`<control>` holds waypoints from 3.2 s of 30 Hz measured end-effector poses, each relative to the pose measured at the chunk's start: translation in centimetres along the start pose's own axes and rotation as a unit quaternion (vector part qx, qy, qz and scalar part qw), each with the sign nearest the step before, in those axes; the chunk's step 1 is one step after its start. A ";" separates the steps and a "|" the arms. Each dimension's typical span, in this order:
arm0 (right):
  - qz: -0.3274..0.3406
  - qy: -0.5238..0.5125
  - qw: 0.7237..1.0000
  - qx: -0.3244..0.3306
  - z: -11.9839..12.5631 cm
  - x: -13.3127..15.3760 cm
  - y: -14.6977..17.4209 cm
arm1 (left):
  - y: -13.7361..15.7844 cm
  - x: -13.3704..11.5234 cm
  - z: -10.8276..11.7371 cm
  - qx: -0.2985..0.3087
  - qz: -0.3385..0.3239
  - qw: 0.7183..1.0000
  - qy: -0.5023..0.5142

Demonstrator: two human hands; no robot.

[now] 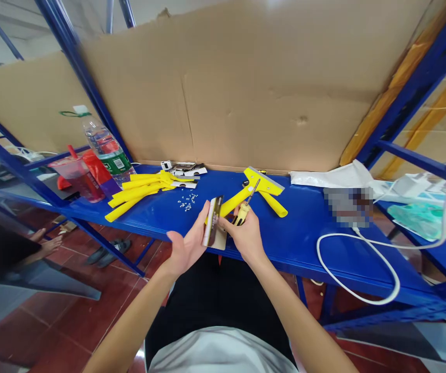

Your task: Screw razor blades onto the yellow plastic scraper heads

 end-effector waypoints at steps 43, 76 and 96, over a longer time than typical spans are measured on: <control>0.121 -0.059 0.981 -0.144 6.4 7.0 1.5 | -0.9 0.2 2.2 -0.041 0.077 0.992 -0.091; -0.116 0.187 0.939 0.263 -9.1 -2.5 6.7 | -0.5 -7.1 7.5 -0.328 -0.120 0.937 0.017; -0.052 0.148 0.971 0.181 -6.7 -0.1 5.5 | -0.9 -3.5 9.1 -0.340 -0.001 0.925 0.171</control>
Point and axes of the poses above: each hand's wrist, its own y-axis away from the middle knuckle, its own z-axis out of the back of the hand, x = y × z, the point moved 10 cm from there along -y, towards the middle knuckle, and after that the axes turned 14 degrees about -z, right-handed, at the moved point
